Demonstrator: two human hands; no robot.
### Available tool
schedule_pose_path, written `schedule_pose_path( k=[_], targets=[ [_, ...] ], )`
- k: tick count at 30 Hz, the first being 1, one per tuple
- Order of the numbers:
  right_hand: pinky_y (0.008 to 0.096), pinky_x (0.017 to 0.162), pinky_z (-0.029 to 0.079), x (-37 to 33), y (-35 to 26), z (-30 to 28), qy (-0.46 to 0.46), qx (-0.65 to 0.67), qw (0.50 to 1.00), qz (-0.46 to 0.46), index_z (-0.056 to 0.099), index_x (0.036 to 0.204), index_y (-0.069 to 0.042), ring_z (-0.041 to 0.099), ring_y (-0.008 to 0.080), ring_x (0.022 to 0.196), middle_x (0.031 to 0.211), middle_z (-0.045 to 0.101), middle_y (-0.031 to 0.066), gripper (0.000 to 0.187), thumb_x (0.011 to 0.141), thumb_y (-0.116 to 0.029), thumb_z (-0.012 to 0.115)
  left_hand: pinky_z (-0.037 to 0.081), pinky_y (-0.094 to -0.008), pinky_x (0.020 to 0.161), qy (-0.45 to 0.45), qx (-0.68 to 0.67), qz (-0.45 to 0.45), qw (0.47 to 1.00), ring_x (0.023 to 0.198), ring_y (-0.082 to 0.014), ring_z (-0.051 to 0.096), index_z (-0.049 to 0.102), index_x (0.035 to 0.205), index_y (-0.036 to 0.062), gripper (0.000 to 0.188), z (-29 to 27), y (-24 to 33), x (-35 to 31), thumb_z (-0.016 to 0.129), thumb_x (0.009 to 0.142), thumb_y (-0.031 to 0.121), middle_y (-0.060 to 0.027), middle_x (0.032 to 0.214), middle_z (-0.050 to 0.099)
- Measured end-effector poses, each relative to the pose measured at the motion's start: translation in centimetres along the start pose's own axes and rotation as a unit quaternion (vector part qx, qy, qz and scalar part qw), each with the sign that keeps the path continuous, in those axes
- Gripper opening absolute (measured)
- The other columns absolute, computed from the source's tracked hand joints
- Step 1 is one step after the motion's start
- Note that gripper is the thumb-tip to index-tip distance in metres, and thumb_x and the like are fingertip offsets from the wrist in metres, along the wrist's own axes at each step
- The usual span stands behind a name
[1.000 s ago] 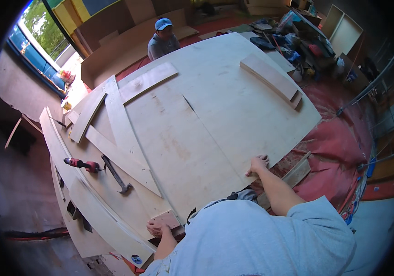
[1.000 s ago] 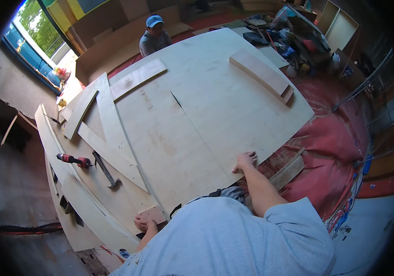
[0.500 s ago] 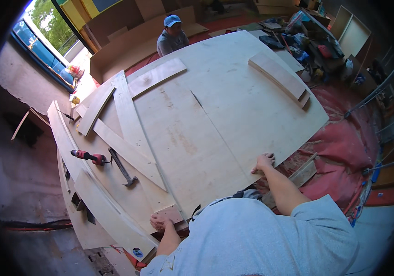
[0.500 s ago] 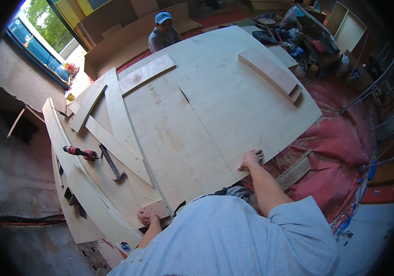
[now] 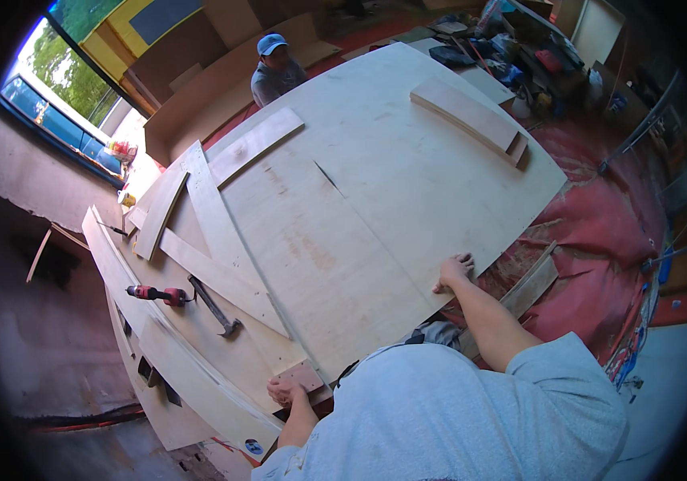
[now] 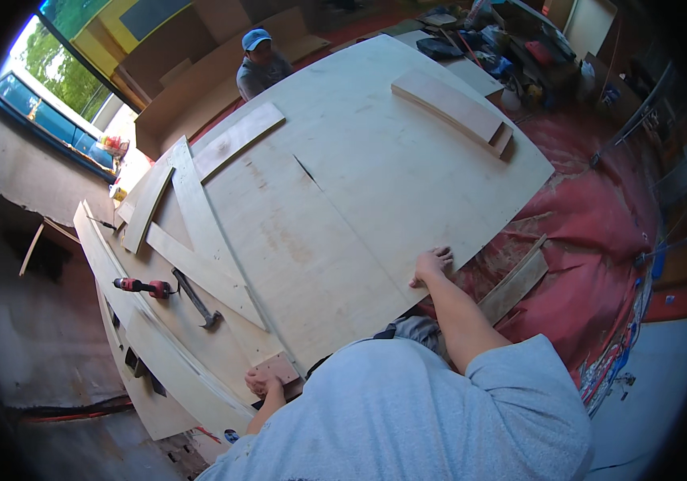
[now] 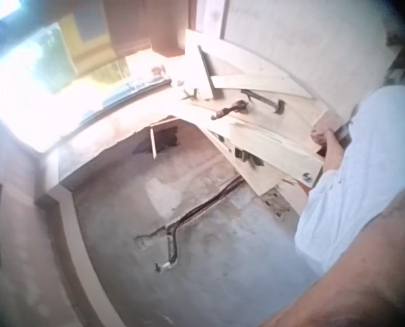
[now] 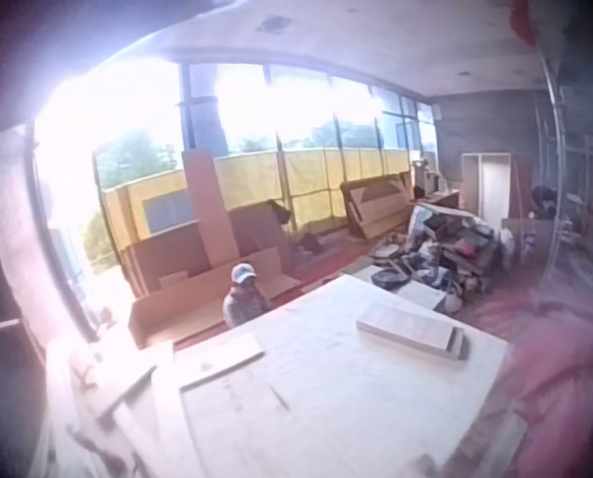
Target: The person places a wooden slat diagonally across a wooden frame on a work table, then uses a drill to drive a screw into the slat, securing it to the frame.
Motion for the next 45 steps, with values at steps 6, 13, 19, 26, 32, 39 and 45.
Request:
schedule_pose_path(
  k=[6,13,19,26,32,39,45],
  targets=[
    [0.0658,0.120,0.023,-0.9,-0.4,-1.0,-0.010,-0.010,1.000,0.001,0.011,0.159,0.012,0.017,0.0595,0.150,0.162,0.006,0.0440,0.149,0.055,-0.045,0.101,0.049,-0.0492,0.099,-0.016,0.028,0.035,0.999,0.116,-0.0372,0.064,0.066,0.111,0.0028,0.052,0.7,-0.3,1.0,0.032,0.108,0.042,-0.0201,0.125,0.067],
    [0.0636,0.123,0.020,-0.7,0.2,-0.2,0.013,0.025,1.000,-0.007,0.012,0.158,0.012,0.015,0.0573,0.152,0.163,0.008,0.0419,0.147,0.056,-0.046,0.101,0.055,-0.0551,0.092,-0.072,0.094,-0.011,0.993,0.105,-0.0456,0.070,0.076,0.104,0.0006,0.072,-0.3,-0.8,5.2,0.028,0.107,0.053,-0.0261,0.109,0.074],
    [0.0615,0.122,0.023,0.6,-0.2,0.1,0.012,0.000,1.000,-0.002,0.013,0.157,0.013,0.017,0.0573,0.151,0.162,0.011,0.0422,0.153,0.050,-0.048,0.102,0.053,-0.0555,0.092,-0.075,0.067,-0.010,0.995,0.105,-0.0466,0.069,0.076,0.104,0.0002,0.068,-0.2,-1.5,5.3,0.033,0.106,0.054,-0.0273,0.108,0.073],
    [0.0628,0.122,0.021,0.2,-0.1,0.0,-0.005,-0.013,1.000,-0.006,0.013,0.157,0.014,0.017,0.0566,0.151,0.163,0.009,0.0414,0.149,0.052,-0.046,0.102,0.053,-0.0550,0.090,-0.111,0.020,0.054,0.992,0.100,-0.0482,0.069,0.076,0.103,0.0016,0.065,0.2,-1.2,6.6,0.039,0.104,0.055,-0.0284,0.104,0.072],
    [0.0603,0.122,0.026,-0.1,-0.2,-0.5,0.003,-0.009,1.000,0.007,0.013,0.156,0.015,0.019,0.0559,0.151,0.162,0.010,0.0420,0.150,0.053,-0.046,0.102,0.052,-0.0568,0.087,-0.081,0.005,0.078,0.994,0.097,-0.0484,0.068,0.075,0.100,0.0053,0.062,-0.1,-0.2,5.5,0.039,0.105,0.056,-0.0262,0.100,0.073],
    [0.0594,0.122,0.027,-0.8,-0.6,-0.8,-0.003,-0.017,1.000,0.013,0.013,0.157,0.012,0.020,0.0538,0.152,0.163,0.012,0.0396,0.149,0.053,-0.048,0.101,0.049,-0.0575,0.084,-0.059,-0.011,0.058,0.997,0.097,-0.0488,0.067,0.072,0.101,0.0064,0.063,-1.5,0.1,3.1,0.034,0.107,0.056,-0.0245,0.100,0.073],
    [0.0576,0.123,0.027,-0.7,-0.2,-0.5,0.020,-0.001,1.000,0.008,0.014,0.158,0.011,0.020,0.0527,0.152,0.164,0.012,0.0379,0.149,0.053,-0.048,0.101,0.049,-0.0559,0.087,-0.077,0.002,0.024,0.997,0.102,-0.0466,0.066,0.071,0.103,0.0050,0.064,-1.8,2.0,2.1,0.032,0.108,0.056,-0.0227,0.107,0.073]
  ],
)
Point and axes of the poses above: each hand's wrist, its own x-axis towards the middle knuckle, its own z-axis out of the palm, y = z × x, the point moved 6 cm from there along x, towards the middle knuckle
